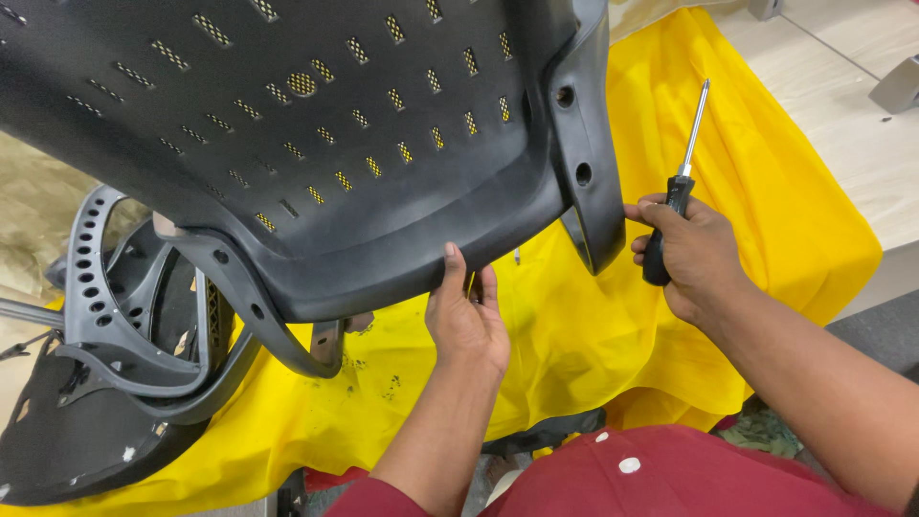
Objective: The person uses a screwdriver to remove screws from the underside of a black office chair seat, detaching the seat from its metal frame. The person then removes screws from the detached metal frame components.
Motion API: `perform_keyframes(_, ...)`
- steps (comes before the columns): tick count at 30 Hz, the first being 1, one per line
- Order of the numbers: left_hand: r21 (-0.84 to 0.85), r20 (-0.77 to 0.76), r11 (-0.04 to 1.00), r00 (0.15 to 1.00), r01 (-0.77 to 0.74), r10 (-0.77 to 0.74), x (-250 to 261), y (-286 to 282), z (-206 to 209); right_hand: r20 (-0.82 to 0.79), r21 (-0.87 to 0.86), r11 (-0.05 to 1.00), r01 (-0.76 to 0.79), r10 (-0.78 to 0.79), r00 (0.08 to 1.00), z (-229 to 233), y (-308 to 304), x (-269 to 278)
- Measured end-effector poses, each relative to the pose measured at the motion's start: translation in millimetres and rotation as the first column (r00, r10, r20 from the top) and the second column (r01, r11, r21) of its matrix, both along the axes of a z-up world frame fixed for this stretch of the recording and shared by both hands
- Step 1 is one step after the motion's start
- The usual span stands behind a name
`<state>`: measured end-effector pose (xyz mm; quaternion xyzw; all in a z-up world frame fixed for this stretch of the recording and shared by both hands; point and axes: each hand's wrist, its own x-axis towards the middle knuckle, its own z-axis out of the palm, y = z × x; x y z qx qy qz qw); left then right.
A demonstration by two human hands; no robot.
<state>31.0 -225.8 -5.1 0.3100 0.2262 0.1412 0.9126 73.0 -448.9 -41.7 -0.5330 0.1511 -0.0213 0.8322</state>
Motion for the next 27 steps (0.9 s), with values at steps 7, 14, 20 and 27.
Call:
perform_keyframes(7, -0.099, 0.053, 0.899, 0.905, 0.426, -0.422, 30, -51, -21, -0.003, 0.052, 0.999, 0.000, 0.000, 1.000, -6, -2, 5)
perform_keyframes(14, -0.050, -0.053, 0.935, 0.934, 0.351, -0.354, 57, -75, -3, 0.010, 0.040, 0.999, 0.007, -0.007, 1.000, 8, -9, -1)
perform_keyframes(20, -0.060, -0.019, 0.948, 0.949, 0.312, -0.313, 37, -76, 21, 0.130, -0.028, 1.000, 0.004, 0.000, 0.992, 43, -14, -7)
perform_keyframes(27, 0.032, 0.129, 0.900, 0.891, 0.434, -0.434, 23, -70, 36, 0.256, -0.204, 0.973, -0.112, 0.164, 0.953, 84, -5, -20)
